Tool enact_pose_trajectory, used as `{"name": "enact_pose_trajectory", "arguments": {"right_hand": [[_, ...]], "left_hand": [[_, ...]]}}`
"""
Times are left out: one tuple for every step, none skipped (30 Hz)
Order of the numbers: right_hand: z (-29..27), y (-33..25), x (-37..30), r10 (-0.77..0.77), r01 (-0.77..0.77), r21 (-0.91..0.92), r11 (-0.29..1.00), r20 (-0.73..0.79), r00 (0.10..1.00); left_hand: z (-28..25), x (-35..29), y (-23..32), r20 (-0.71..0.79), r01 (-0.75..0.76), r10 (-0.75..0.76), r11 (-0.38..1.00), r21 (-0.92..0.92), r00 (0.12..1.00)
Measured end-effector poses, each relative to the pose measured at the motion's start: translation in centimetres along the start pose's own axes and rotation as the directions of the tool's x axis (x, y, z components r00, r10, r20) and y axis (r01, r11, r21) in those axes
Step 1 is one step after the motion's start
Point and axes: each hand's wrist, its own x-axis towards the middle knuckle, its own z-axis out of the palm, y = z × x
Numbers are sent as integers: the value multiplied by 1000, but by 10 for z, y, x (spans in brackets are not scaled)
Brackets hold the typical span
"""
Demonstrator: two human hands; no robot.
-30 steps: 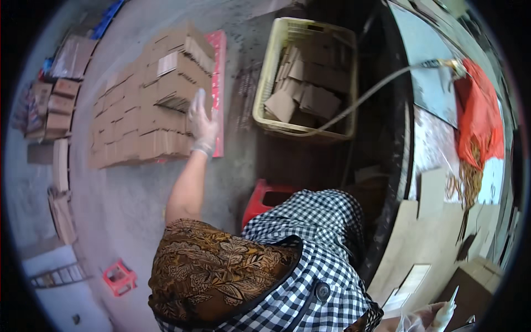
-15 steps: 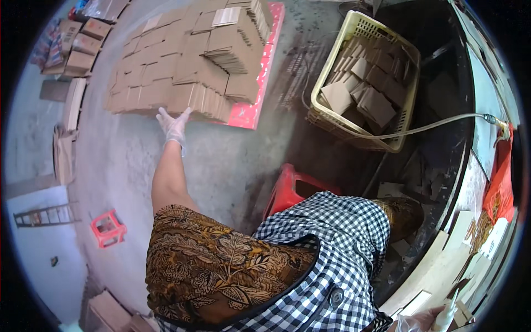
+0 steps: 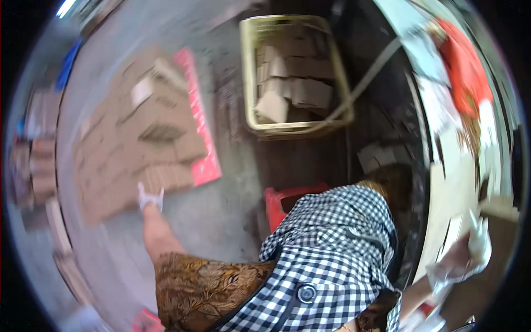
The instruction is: The person assembles small cardboard boxes by applying glue to the edges of pre-cut cardboard pieces and pressing them together. They repeatedly pick up pieces, apply glue, and join them to form box structures, then secure the assembled boxes with rubber bands.
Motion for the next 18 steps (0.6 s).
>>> {"name": "enact_pose_trajectory", "arguments": {"right_hand": [[7, -6, -16, 81, -49, 221, 974, -138, 987], [8, -9, -21, 155, -69, 376, 924, -203, 967], [13, -7, -27, 134, -39, 377, 925, -230, 964], [-21, 10, -28, 162, -43, 403, 914, -266, 950], [-27, 14, -17, 162, -59, 387, 920, -238, 958], [-46, 26, -24, 182, -65, 449, 891, -222, 958], [-53, 26, -33, 212, -77, 489, 869, -227, 951], [-55, 23, -40, 211, -69, 463, 884, -262, 942], [-56, 22, -43, 222, -84, 449, 890, -263, 939], [-54, 23, -45, 239, -108, 440, 892, -256, 937], [-56, 25, -48, 245, -105, 435, 894, -280, 928], [-57, 26, -49, 251, -105, 426, 898, -302, 920], [-58, 26, -49, 261, -114, 416, 902, -315, 913], [-56, 25, -47, 266, -125, 399, 909, -323, 908], [-55, 25, -48, 264, -122, 400, 908, -321, 909], [-56, 25, -49, 262, -121, 402, 908, -318, 911], [-57, 24, -49, 254, -116, 403, 908, -307, 917], [-58, 24, -49, 254, -118, 411, 904, -295, 921]], "left_hand": [[-3, 7, 5, 176, 70, -84, 994, 80, 981], [-3, 16, 17, 109, 112, -118, 992, 61, 987], [-3, 16, 20, 38, 112, -113, 993, 28, 993], [-8, 6, 26, -71, 86, -89, 996, -38, 994], [-33, -26, 4, -182, 53, -76, 990, -127, 980], [-30, -46, 9, -244, -10, -35, 983, -181, 969], [-18, -55, 8, -285, -45, -16, 977, -207, 958], [-9, -55, 3, -303, -59, -9, 975, -216, 953], [-7, -54, -4, -299, -66, 2, 977, -203, 954], [-16, -51, -8, -289, -58, 2, 981, -184, 957], [-26, -50, -10, -279, -53, 5, 985, -166, 960], [-32, -44, -10, -272, -45, 2, 988, -149, 962], [-33, -38, -8, -281, -52, 6, 987, -154, 960], [-35, -33, -14, -297, -47, -3, 986, -163, 955], [-36, -31, -17, -314, -44, -12, 984, -172, 949], [-35, -28, -18, -360, -27, -39, 984, -176, 932], [-22, -36, -25, -400, -6, -71, 982, -189, 914], [-16, -43, -26, -440, 3, -93, 980, -201, 893]]}}
